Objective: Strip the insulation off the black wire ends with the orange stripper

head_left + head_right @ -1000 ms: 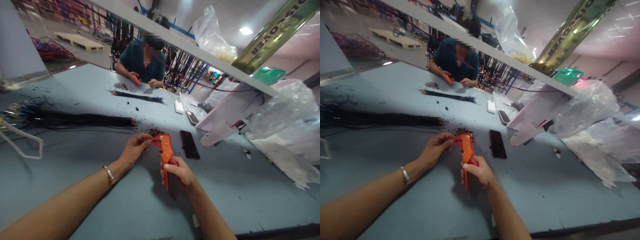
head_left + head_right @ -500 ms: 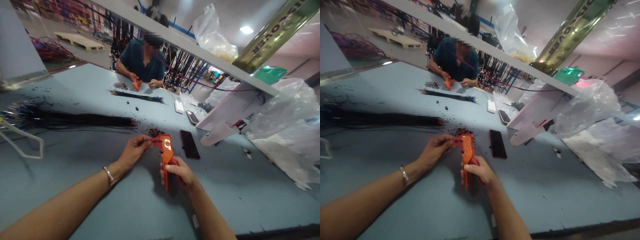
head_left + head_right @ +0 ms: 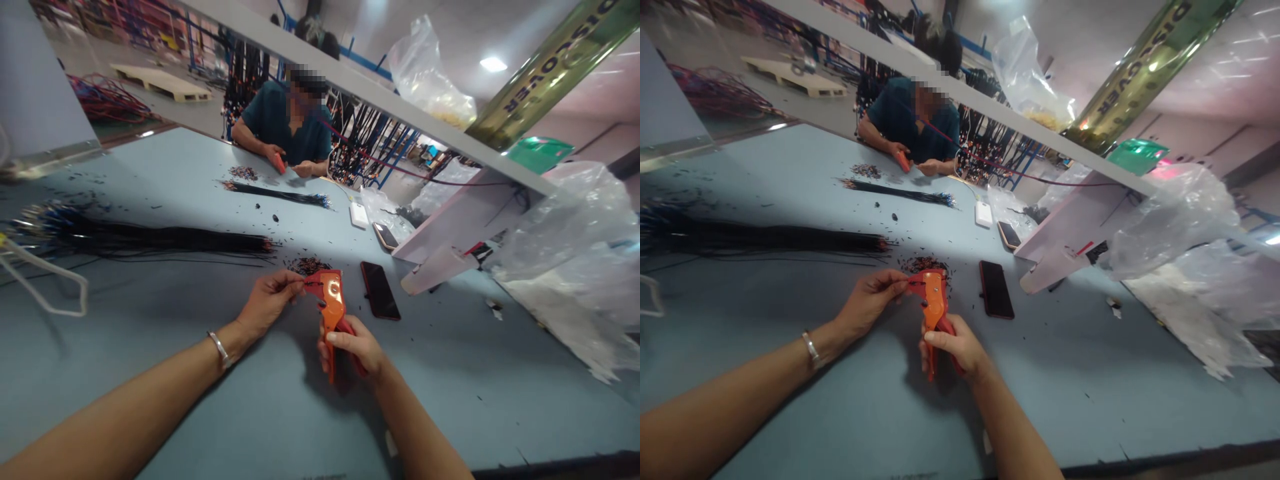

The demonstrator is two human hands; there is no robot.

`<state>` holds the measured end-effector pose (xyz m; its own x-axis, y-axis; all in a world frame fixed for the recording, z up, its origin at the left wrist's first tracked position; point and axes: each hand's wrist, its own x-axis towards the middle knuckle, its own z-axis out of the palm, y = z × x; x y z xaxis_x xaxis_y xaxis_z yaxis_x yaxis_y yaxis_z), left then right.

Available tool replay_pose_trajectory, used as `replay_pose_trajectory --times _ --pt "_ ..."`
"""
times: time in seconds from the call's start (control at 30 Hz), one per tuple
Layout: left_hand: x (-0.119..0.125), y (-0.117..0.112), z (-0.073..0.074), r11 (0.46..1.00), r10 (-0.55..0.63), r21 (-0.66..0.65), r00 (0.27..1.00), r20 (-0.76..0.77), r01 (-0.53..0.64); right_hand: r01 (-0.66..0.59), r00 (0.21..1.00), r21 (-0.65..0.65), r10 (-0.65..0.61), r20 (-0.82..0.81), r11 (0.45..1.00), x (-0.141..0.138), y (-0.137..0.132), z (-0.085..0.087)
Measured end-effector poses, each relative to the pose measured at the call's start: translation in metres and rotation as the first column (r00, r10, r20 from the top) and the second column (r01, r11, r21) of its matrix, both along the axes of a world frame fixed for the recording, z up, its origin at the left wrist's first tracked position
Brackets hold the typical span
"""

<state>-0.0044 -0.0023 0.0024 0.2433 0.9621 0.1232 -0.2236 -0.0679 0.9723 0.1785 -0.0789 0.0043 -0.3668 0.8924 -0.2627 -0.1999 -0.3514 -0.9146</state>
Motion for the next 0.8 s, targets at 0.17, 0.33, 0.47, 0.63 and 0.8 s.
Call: replay_pose_trajectory --times 0.17,0.33,0.47,0.63,0.8 --pt "-0.001 0.000 0.001 1.000 0.011 -0.002 1.000 -0.009 -0.011 0.046 0.999 0.027 -0.047 0.016 0.999 -0.007 -0.003 -0.003" --pt "-0.001 0.001 0.002 1.000 0.002 -0.014 1.000 0.009 -0.002 0.051 0.998 0.044 -0.052 0.019 0.998 -0.012 -0.004 -0.004" --pt "-0.002 0.001 0.000 1.000 -0.005 -0.023 0.999 0.034 0.006 0.062 0.998 0.057 -0.063 0.016 0.997 -0.015 -0.005 -0.006" --pt "-0.001 0.003 -0.004 0.999 -0.008 -0.032 0.999 0.046 0.009 0.174 0.985 0.059 -0.174 -0.006 0.983 -0.021 -0.005 -0.011" --pt "0.001 0.002 -0.004 0.999 0.019 -0.032 1.000 0.021 -0.018 0.139 0.990 0.067 -0.138 -0.022 0.988 -0.020 -0.004 -0.010"
